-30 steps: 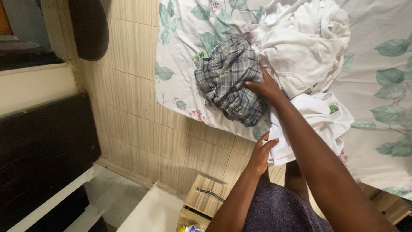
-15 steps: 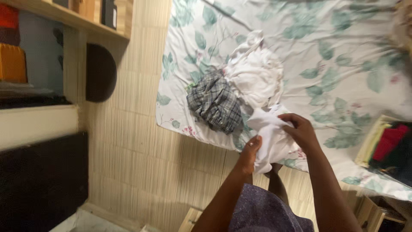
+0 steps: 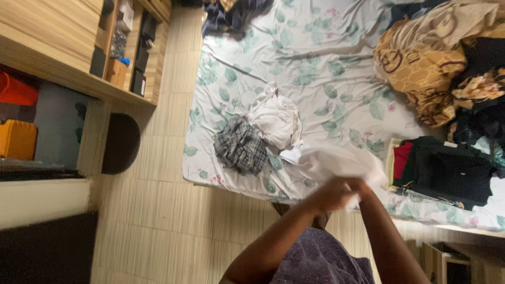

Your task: The person folds several white undershirts by hand on a bed, smoothing the fabric and placing each folded item onto a stack.

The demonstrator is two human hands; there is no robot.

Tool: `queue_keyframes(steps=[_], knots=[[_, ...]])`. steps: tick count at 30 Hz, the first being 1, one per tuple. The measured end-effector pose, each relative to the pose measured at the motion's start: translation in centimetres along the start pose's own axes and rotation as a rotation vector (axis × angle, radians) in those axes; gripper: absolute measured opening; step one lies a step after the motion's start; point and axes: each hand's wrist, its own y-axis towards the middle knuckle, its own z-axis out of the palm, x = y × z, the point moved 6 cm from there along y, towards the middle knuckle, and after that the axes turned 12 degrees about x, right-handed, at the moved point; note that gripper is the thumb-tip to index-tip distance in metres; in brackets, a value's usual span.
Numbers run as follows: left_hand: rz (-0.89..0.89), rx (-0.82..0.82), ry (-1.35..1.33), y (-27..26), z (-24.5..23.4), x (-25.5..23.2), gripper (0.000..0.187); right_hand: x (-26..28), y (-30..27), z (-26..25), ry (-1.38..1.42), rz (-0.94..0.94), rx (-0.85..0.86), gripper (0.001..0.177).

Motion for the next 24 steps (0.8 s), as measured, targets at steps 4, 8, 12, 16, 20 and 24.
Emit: queue_keyframes(steps=[4, 8, 12, 16, 20, 24], knots=[[0.006, 0.452, -0.086, -3.5, 7.2, -4.6, 0.027, 2.0, -0.1, 0.4, 0.076, -0.006, 0.069, 0.02], [0.078, 0.504, 0.167, -6.5, 4.8, -6.8, 0.025, 3.1, 1.0, 1.2, 0.16, 0.008, 0.101, 0.02], [-0.233, 0.163, 0.366, -8.7, -1.8, -6.0, 0.026, 2.7, 1.6, 1.7, 0.234, 0.046, 0.12, 0.02], [-0.192, 0.397, 0.472, -9.9, 0.4, -4.5, 0.024, 1.7, 0.3, 2.3, 0.237, 0.103, 0.162, 0.02], [-0.031, 0.665, 0.36, -11.4, 4.3, -4.6, 0.029, 1.2, -1.1, 3.9, 0.212, 0.147, 0.228, 0.021], [0.041, 0.49, 0.289, -10.3, -1.0, -7.3, 0.037, 1.4, -0.8, 4.6, 0.191, 0.155, 0.258, 0.021]])
